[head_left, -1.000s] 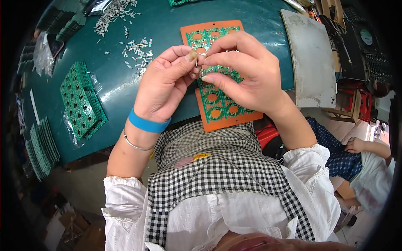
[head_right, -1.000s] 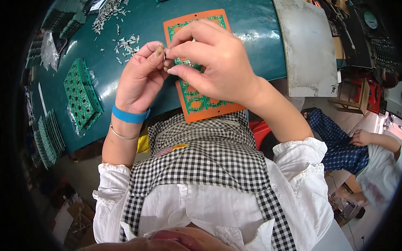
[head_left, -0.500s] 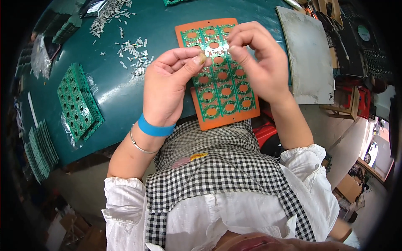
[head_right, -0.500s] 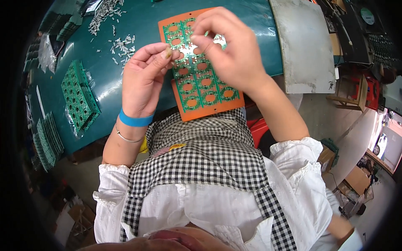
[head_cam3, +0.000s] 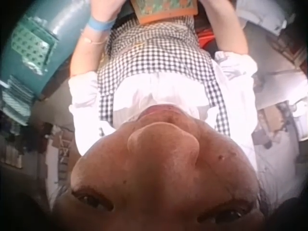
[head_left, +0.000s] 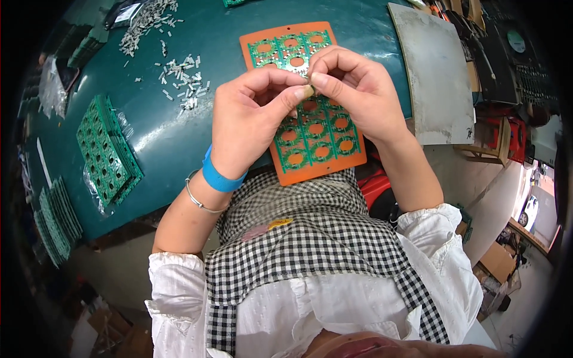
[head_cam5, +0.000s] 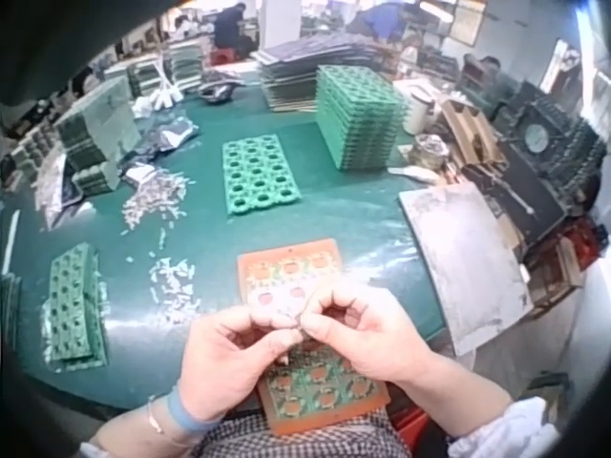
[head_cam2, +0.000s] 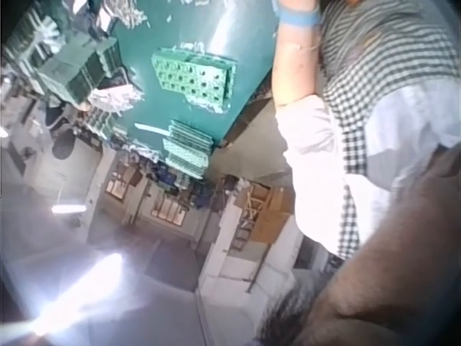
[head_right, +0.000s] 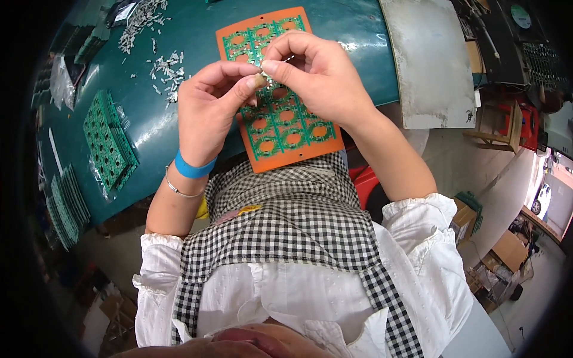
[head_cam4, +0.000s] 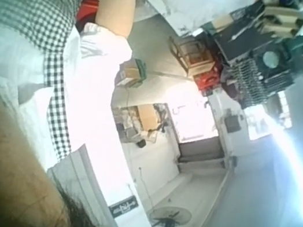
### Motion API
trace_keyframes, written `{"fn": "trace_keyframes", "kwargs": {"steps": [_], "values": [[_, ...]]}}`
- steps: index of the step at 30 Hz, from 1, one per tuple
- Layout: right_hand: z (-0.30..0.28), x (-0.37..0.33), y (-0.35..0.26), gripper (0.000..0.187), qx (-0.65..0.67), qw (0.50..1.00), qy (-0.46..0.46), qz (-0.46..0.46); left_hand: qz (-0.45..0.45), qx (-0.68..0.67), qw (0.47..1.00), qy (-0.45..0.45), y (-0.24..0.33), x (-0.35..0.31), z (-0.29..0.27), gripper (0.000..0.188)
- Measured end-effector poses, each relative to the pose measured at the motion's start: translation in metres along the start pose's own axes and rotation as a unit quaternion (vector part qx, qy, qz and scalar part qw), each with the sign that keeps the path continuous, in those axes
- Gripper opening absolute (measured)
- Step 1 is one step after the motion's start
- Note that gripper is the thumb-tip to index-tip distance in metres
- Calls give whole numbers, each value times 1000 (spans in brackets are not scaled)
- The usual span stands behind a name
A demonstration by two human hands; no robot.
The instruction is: The person places small electronic components onto a printed circuit board by hand, which is held in a jig at a factory workstation.
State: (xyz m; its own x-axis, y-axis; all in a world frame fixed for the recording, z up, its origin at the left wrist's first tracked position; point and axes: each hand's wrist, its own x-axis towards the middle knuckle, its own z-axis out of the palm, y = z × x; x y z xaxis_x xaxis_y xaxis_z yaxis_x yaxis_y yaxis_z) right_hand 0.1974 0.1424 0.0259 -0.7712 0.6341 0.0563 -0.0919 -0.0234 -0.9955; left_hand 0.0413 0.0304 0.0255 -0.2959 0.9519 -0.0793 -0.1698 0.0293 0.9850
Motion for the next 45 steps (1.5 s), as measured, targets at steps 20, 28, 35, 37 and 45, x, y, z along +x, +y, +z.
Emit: {"fn": "trace_keyframes", "kwargs": {"steps": [20, 28, 35, 37, 45], "values": [[-18, 5, 7, 11, 87, 990, 19, 107, 3, -45, 999, -2, -9, 13, 6, 26], [-6, 1, 1, 9, 25, 998, 24, 50, -3, -71, 997, 9, -9, 8, 6, 14], [-15, 1, 1, 9, 113, 989, 2, 91, -25, -136, 987, -82, -13, 13, 1, 11], [-18, 3, 0, 9, 161, 981, -41, 98, -60, -190, 974, -110, -10, 13, -3, 11], [-54, 7, 21, 8, -299, 952, 60, -35, -22, -47, 997, -57, 0, 14, -46, 16]]}}
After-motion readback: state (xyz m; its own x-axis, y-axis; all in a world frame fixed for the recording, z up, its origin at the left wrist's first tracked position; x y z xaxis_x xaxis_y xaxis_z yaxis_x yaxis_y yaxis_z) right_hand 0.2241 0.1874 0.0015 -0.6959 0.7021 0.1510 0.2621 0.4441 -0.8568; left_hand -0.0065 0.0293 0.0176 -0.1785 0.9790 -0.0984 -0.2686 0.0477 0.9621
